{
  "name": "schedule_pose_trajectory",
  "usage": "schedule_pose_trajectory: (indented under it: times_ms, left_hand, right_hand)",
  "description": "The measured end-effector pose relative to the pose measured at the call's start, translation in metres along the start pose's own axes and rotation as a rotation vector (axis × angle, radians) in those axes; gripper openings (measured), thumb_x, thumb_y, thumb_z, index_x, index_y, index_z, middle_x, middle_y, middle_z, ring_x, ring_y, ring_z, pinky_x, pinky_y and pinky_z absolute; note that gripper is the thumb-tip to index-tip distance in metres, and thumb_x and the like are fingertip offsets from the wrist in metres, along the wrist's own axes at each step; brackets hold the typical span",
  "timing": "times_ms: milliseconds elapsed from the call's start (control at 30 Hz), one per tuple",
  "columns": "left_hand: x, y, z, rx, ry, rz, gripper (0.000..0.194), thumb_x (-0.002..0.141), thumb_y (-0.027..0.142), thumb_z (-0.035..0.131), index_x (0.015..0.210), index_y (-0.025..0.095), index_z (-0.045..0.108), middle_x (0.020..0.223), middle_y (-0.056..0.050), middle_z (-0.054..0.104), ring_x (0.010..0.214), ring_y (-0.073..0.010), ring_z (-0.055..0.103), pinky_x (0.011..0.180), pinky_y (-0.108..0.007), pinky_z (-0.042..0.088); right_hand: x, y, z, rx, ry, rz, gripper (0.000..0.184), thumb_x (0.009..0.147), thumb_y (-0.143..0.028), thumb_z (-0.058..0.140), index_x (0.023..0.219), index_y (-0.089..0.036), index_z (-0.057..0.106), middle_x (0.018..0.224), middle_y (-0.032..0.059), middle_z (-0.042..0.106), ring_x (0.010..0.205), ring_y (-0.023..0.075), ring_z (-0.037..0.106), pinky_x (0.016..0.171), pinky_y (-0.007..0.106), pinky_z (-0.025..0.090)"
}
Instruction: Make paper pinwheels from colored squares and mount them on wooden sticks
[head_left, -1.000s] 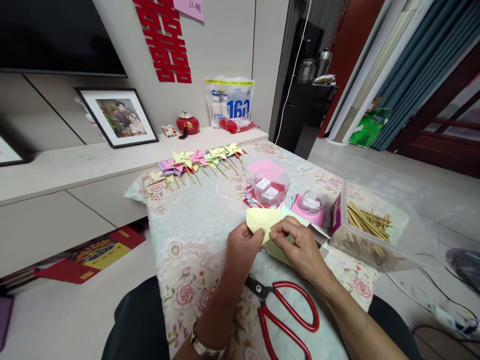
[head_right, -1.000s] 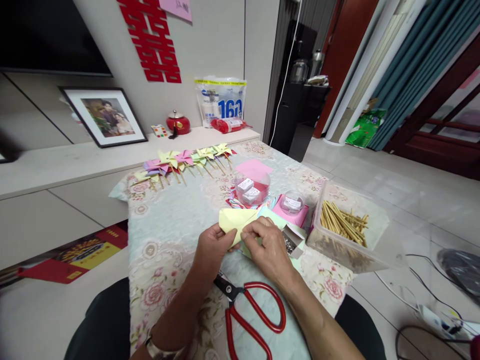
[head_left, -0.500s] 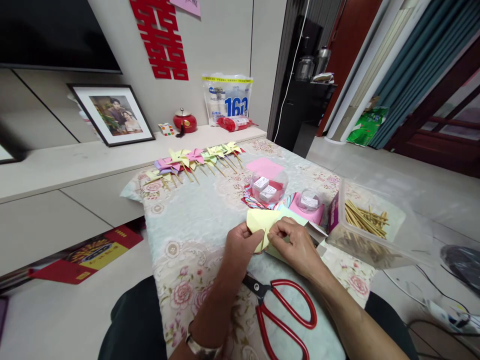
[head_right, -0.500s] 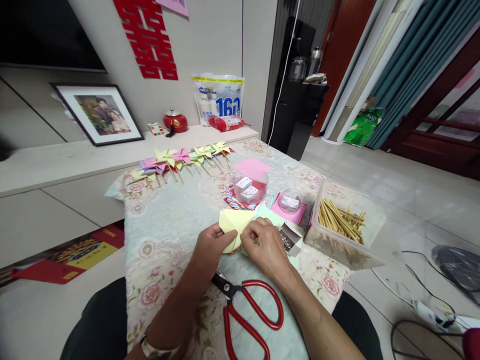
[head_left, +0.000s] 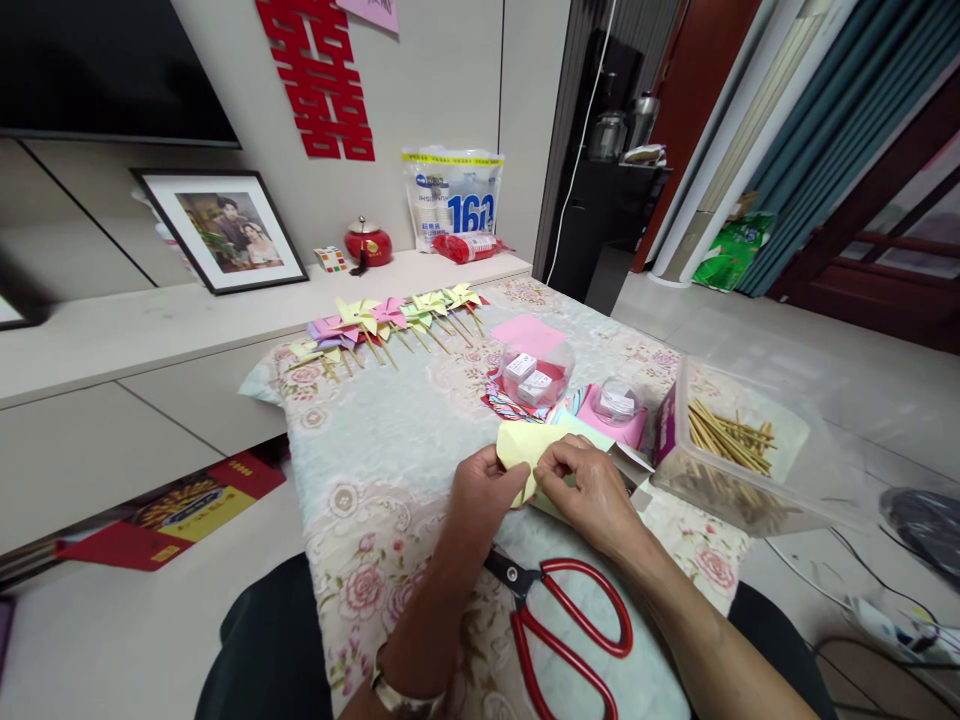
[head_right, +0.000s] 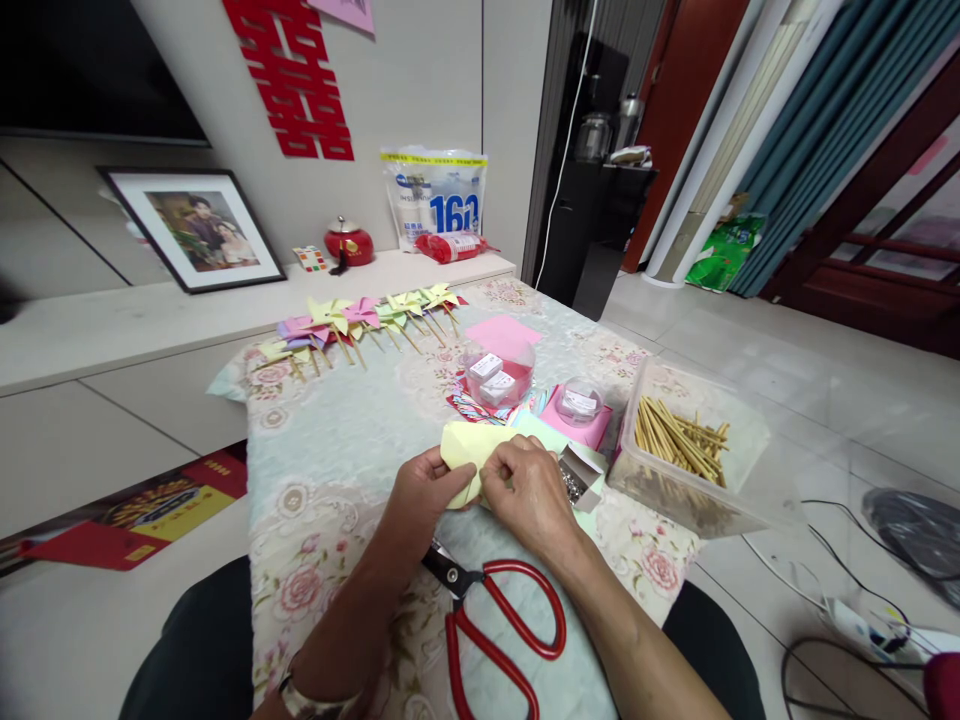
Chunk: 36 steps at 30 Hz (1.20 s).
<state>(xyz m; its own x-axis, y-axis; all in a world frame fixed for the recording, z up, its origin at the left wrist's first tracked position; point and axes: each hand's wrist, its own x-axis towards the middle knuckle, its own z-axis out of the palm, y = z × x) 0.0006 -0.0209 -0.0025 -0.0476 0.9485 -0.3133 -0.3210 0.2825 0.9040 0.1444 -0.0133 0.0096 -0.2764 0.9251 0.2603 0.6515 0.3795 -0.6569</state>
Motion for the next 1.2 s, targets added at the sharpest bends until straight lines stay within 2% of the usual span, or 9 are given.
schedule_pose_trajectory:
  times_ms: [900,1200]
  left_hand:
    - [-0.0002,0.0004,0.0027,0.001,-0.003,-0.006,0.021,0.055,0.019,0.071,0.075,0.012,0.071,0.059,0.000,0.069,0.054,-0.0159,0.063,0.052,-0.025,0.053]
    - [-0.0008,-0.0005,0.0031,0.015,0.001,-0.003,0.019,0.058,0.018,0.071,0.076,0.012,0.072,0.060,0.000,0.069,0.052,-0.0140,0.061,0.049,-0.023,0.050]
  right_hand:
    - [-0.0007,-0.0009,-0.0015,-0.015,-0.022,0.023,0.020,0.080,-0.013,0.055,0.060,-0.019,0.051,0.066,0.0004,0.055,0.070,0.0173,0.051,0.063,0.028,0.032]
    - [-0.0005,-0.0009,-0.0016,0.003,-0.009,0.042,0.021,0.080,-0.014,0.056,0.060,-0.020,0.051,0.067,0.0004,0.057,0.070,0.0175,0.052,0.064,0.028,0.033]
